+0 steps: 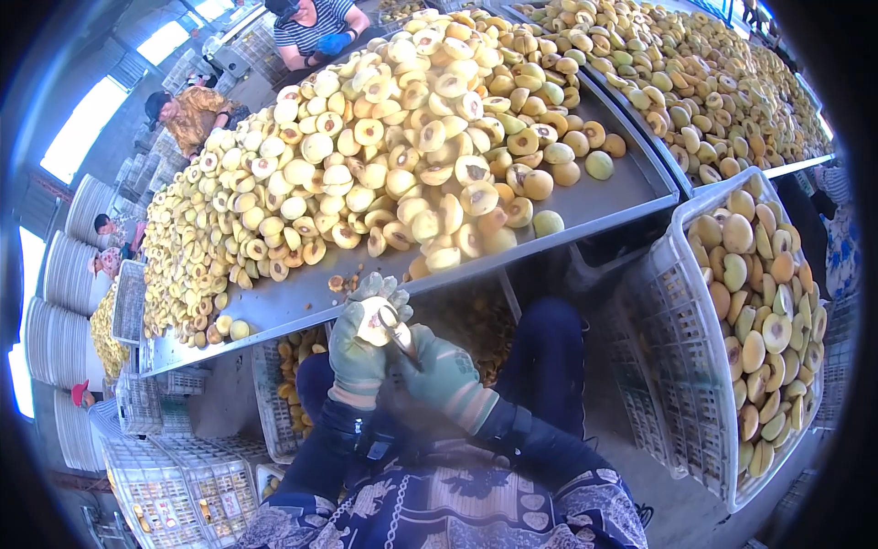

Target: The person uses a handheld tool to core yellow apricots, removing the pits and placing the processed fruit halves into a plastic crate.

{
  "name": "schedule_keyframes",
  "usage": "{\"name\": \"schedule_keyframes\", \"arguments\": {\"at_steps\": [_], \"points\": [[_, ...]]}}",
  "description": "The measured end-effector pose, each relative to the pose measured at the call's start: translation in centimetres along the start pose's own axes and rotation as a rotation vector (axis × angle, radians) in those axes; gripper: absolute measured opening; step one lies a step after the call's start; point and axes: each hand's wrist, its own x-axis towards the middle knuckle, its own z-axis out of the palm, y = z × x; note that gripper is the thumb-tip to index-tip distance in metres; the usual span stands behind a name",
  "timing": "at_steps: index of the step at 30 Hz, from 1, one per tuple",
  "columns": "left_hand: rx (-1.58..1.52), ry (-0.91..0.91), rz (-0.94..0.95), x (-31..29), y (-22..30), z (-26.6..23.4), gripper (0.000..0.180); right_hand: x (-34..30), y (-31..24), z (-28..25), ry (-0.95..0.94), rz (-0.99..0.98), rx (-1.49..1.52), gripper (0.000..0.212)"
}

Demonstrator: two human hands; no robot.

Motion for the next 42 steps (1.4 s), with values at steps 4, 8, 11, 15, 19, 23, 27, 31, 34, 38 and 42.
{"name": "schedule_keyframes", "arguments": {"at_steps": [4,8,11,15,19,23,27,31,34,38,42], "points": [[0.089,0.105,0.087,-1.0,-0.7,0.6,0.039,-1.0,-1.4,-0.2,-0.057,0.012,-0.100,0.026],[0.235,0.147,0.142,-1.3,-1.1,1.0,0.050,-1.4,-0.8,0.4,-0.092,0.027,-0.109,0.025],[0.336,0.234,0.203,-1.7,-1.1,1.7,0.049,-1.6,-1.1,0.4,-0.101,0.017,0.013,0.027],[0.235,0.284,0.078,-2.0,-0.5,1.5,0.041,-1.6,-0.2,0.5,-0.143,-0.004,-0.045,0.025],[0.205,0.369,0.122,-2.0,-0.7,1.3,0.036,-1.3,-1.6,-0.4,-0.269,0.051,-0.183,0.028],[0.137,0.298,-0.047,-2.1,-0.3,0.0,0.036,-1.0,-1.6,-1.6,-0.381,0.029,-0.282,0.029],[0.266,0.315,-0.080,-2.0,-0.5,-0.3,0.038,-0.8,-2.0,-2.2,-0.435,0.031,-0.318,0.028],[0.326,0.320,0.066,-2.2,-1.4,-0.8,0.035,-1.1,-1.3,-1.5,-0.413,0.068,-0.168,0.024],[0.295,0.317,0.141,-2.3,-1.9,-1.0,0.035,-1.2,-2.0,-1.2,-0.358,0.075,-0.278,0.023],[0.320,0.363,0.168,-2.2,-2.1,-0.4,0.036,-1.3,-1.1,-0.5,-0.348,0.122,-0.287,0.023],[0.358,0.332,0.112,-2.6,-1.6,-0.9,0.037,-1.6,-0.3,0.2,-0.282,-0.056,-0.144,0.021]]}}
